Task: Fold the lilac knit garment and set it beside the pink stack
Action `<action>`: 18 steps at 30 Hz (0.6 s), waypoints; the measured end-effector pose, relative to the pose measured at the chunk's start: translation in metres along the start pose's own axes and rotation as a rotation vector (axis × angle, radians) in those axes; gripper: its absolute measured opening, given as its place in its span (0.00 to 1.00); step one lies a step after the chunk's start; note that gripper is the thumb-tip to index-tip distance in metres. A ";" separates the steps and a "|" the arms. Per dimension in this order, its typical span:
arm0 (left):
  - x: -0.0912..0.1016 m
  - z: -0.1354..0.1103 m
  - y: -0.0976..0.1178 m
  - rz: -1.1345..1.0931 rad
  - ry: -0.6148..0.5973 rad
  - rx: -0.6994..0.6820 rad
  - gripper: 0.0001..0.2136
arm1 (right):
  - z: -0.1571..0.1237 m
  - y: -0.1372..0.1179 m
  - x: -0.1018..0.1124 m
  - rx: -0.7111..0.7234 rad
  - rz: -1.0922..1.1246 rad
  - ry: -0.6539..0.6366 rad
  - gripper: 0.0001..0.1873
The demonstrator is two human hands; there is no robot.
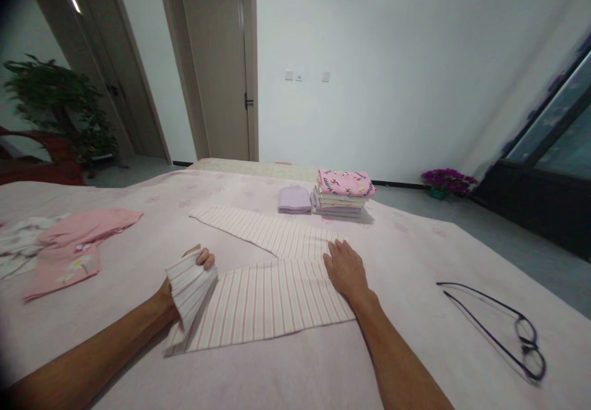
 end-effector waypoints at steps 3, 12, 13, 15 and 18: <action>0.006 0.003 0.001 -0.006 -0.005 0.000 0.16 | 0.000 0.000 0.000 0.006 -0.004 -0.001 0.23; 0.019 0.010 0.013 0.024 -0.045 0.033 0.18 | 0.000 0.000 0.000 0.014 -0.025 0.019 0.22; 0.020 0.010 0.015 0.029 -0.053 0.032 0.19 | 0.000 0.000 0.000 0.016 -0.033 0.017 0.22; 0.021 0.010 0.021 0.047 -0.063 0.036 0.19 | 0.000 -0.001 0.001 0.018 -0.045 0.009 0.22; 0.021 0.007 0.031 0.086 -0.050 0.037 0.20 | 0.001 -0.001 0.002 0.013 -0.051 -0.007 0.23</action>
Point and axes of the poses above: each hand's wrist, its own z-axis towards the middle knuckle, its own x-axis out of the back of the hand, y = z × x, the point moved 2 cm from there along z, towards the middle knuckle
